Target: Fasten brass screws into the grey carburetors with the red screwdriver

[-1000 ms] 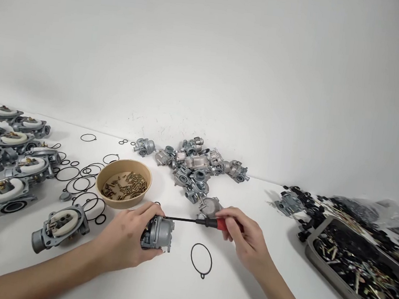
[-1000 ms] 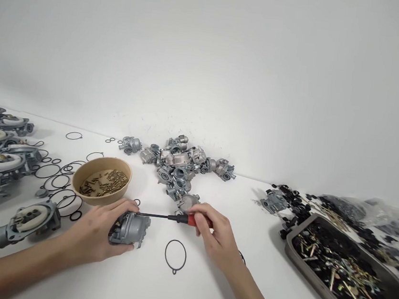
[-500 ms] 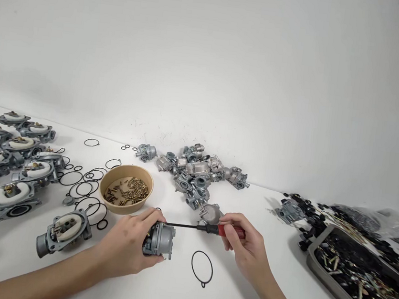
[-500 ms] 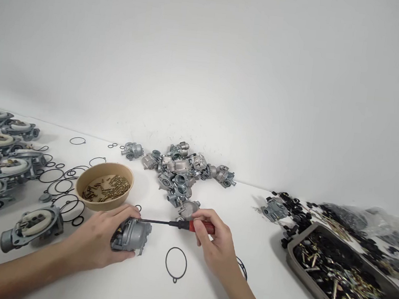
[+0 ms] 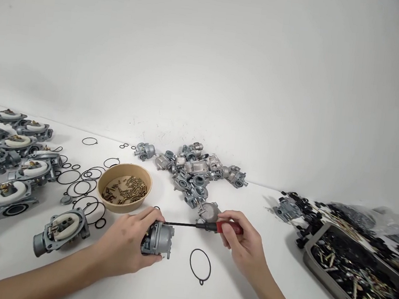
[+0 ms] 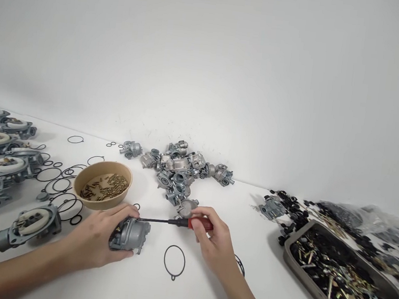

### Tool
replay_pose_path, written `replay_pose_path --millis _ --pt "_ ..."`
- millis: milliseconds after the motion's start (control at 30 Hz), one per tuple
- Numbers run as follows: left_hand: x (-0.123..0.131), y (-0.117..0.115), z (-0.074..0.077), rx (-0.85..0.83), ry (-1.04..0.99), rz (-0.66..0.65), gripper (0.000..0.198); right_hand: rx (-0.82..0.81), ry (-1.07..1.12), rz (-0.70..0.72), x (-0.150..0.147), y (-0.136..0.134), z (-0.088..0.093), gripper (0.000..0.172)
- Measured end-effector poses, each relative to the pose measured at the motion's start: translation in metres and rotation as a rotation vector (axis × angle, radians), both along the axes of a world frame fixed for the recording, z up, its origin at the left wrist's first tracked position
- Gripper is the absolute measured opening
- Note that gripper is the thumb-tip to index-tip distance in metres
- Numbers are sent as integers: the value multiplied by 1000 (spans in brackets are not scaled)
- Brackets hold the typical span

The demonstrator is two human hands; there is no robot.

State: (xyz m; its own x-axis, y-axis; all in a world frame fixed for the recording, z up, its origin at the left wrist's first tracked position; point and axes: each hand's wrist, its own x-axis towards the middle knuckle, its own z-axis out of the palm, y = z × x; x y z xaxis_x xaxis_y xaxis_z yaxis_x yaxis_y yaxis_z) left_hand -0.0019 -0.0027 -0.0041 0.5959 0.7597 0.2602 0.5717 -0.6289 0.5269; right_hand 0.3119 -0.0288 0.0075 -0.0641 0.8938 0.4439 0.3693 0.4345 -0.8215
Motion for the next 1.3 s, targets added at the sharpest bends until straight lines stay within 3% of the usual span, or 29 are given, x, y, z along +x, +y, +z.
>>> replay_pose_path --millis 100,200,333,533,600,700,767,900,1000,1067,1200,1300 --pt "0 0 -1 4 -5 3 52 -31 -10 0 1 2 0 29" --pt "-1 0 -2 13 -13 3 54 -83 -2 -41 2 3 0 26" --pt "0 0 -1 21 -24 -2 55 -103 3 36 3 3 0 31" --pt "0 -1 1 -8 -7 4 54 -29 -54 11 3 2 2 23" --pt "0 -1 2 -14 -1 7 54 -29 -22 46 3 2 1 28" --pt "0 -1 2 -34 14 2 55 -74 27 -19 1 2 1 22" --pt "0 -1 2 -40 17 -2 55 -76 31 -38 0 1 2 29" --pt "0 -1 1 -32 8 -9 55 -49 27 99 3 1 6 26" --pt "0 -1 1 -30 17 -8 55 -92 55 63 4 3 3 21" --pt "0 -1 2 -28 17 -6 55 -99 58 40 4 4 1 28" --pt "1 -1 3 -27 8 -3 54 -8 0 111 2 1 4 18" --pt "0 -1 3 -26 17 -7 54 -29 14 110 3 -1 5 17"
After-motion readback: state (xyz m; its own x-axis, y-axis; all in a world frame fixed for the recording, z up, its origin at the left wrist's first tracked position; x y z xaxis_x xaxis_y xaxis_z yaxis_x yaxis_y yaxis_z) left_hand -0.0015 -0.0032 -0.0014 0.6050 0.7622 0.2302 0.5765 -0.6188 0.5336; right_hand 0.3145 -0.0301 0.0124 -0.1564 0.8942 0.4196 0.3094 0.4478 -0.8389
